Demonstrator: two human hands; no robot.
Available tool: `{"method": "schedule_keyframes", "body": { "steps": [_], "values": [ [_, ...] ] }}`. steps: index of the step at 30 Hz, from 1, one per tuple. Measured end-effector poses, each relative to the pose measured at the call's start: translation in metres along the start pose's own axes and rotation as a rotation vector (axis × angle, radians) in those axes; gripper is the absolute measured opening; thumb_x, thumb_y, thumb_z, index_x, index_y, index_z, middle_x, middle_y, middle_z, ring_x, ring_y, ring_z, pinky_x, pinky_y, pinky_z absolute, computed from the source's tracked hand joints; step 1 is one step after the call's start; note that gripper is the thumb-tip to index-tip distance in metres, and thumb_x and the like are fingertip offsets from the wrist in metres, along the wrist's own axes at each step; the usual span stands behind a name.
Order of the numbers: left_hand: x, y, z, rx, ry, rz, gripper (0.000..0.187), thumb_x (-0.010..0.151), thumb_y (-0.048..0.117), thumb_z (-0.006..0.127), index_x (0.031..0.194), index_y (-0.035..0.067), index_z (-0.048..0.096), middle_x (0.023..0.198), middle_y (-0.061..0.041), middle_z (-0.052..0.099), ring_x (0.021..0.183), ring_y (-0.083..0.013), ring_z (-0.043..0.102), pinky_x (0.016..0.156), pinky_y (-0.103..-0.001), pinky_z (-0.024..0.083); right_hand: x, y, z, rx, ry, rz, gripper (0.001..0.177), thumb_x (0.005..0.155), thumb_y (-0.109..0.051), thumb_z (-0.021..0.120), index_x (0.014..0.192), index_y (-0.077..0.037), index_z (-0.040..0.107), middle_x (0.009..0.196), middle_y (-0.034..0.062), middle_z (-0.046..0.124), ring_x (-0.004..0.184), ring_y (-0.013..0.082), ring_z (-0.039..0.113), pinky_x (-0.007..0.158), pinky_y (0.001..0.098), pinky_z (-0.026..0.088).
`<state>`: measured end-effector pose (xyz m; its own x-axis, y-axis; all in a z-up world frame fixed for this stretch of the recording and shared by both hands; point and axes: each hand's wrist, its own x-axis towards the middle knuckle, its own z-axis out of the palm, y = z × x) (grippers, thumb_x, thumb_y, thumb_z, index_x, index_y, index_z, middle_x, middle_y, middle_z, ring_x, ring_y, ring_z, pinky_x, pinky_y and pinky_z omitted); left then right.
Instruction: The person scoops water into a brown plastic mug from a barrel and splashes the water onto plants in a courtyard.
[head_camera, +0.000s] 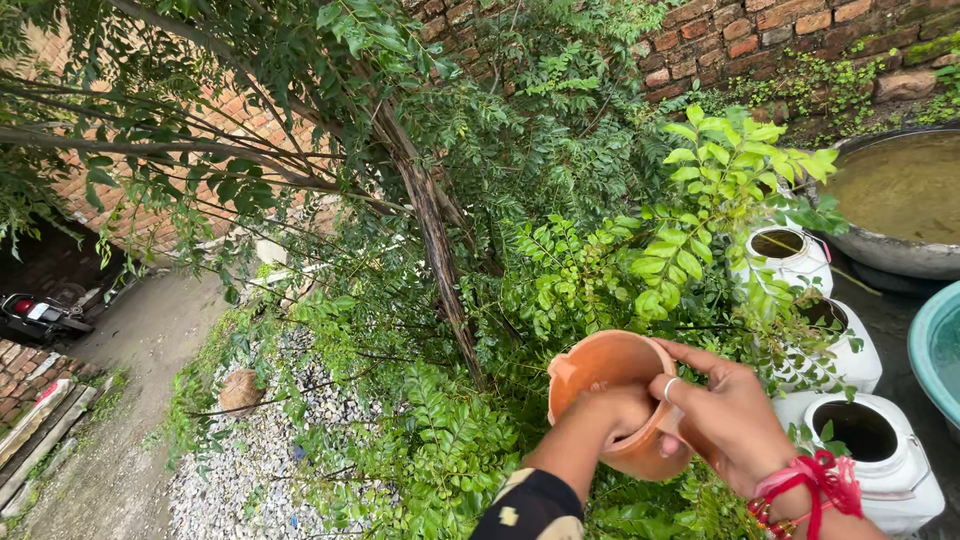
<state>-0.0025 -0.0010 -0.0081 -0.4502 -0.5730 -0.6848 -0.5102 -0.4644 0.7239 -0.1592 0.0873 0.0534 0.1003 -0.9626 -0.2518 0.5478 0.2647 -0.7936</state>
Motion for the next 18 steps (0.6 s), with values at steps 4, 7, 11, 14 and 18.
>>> {"method": "schedule_keyframes", "body": {
  "steps": [4, 7, 11, 14, 18],
  "values": [
    [0.012, -0.011, -0.005, -0.137, -0.017, -0.008, 0.015, 0.096, 0.008, 0.053, 0.091, 0.008, 0.067, 0.084, -0.006, 0.065, 0.066, -0.0187, 0.056, 0.059, -0.035, 0.044, 0.000, 0.006, 0.001, -0.055, -0.005, 0.024, 0.051, 0.086, -0.002, 0.066, 0.136, 0.002, 0.064, 0.089, 0.0180, 0.072, 0.051, 0.0195, 0.059, 0.039, 0.0330, 0.048],
    [0.002, -0.003, -0.028, -0.299, 0.066, 0.054, 0.015, 0.098, 0.008, 0.052, 0.089, 0.009, 0.064, 0.079, -0.004, 0.062, 0.059, -0.0153, 0.051, 0.052, -0.032, 0.040, 0.005, 0.007, -0.007, -0.010, 0.004, 0.003, 0.050, 0.086, -0.003, 0.065, 0.135, 0.005, 0.063, 0.090, 0.0157, 0.072, 0.053, 0.0190, 0.063, 0.038, 0.0330, 0.048],
    [-0.046, 0.041, -0.072, -0.351, 0.824, 0.315, 0.026, 0.105, 0.016, 0.045, 0.087, 0.006, 0.062, 0.074, -0.006, 0.061, 0.055, -0.0147, 0.053, 0.050, -0.033, 0.044, 0.007, 0.007, -0.022, 0.027, 0.015, -0.028, 0.051, 0.086, -0.003, 0.062, 0.136, 0.004, 0.059, 0.092, 0.0141, 0.074, 0.055, 0.0196, 0.065, 0.039, 0.0334, 0.048],
    [-0.070, 0.059, -0.082, 0.049, 1.294, 0.422, 0.021, 0.097, 0.013, 0.049, 0.089, 0.002, 0.066, 0.078, -0.010, 0.065, 0.064, -0.0185, 0.061, 0.061, -0.037, 0.052, 0.012, 0.012, -0.028, 0.007, 0.043, -0.003, 0.053, 0.087, -0.004, 0.062, 0.139, 0.001, 0.059, 0.087, 0.0169, 0.071, 0.051, 0.0214, 0.061, 0.039, 0.0341, 0.048],
    [-0.070, 0.051, -0.055, -0.131, 0.723, 0.464, 0.019, 0.092, 0.001, 0.055, 0.101, -0.004, 0.071, 0.083, -0.015, 0.067, 0.065, -0.0217, 0.066, 0.061, -0.035, 0.058, 0.009, 0.008, -0.031, -0.027, 0.018, -0.003, 0.056, 0.097, -0.006, 0.066, 0.153, -0.007, 0.058, 0.093, 0.0196, 0.074, 0.053, 0.0251, 0.063, 0.041, 0.0363, 0.051]
  ]
}}
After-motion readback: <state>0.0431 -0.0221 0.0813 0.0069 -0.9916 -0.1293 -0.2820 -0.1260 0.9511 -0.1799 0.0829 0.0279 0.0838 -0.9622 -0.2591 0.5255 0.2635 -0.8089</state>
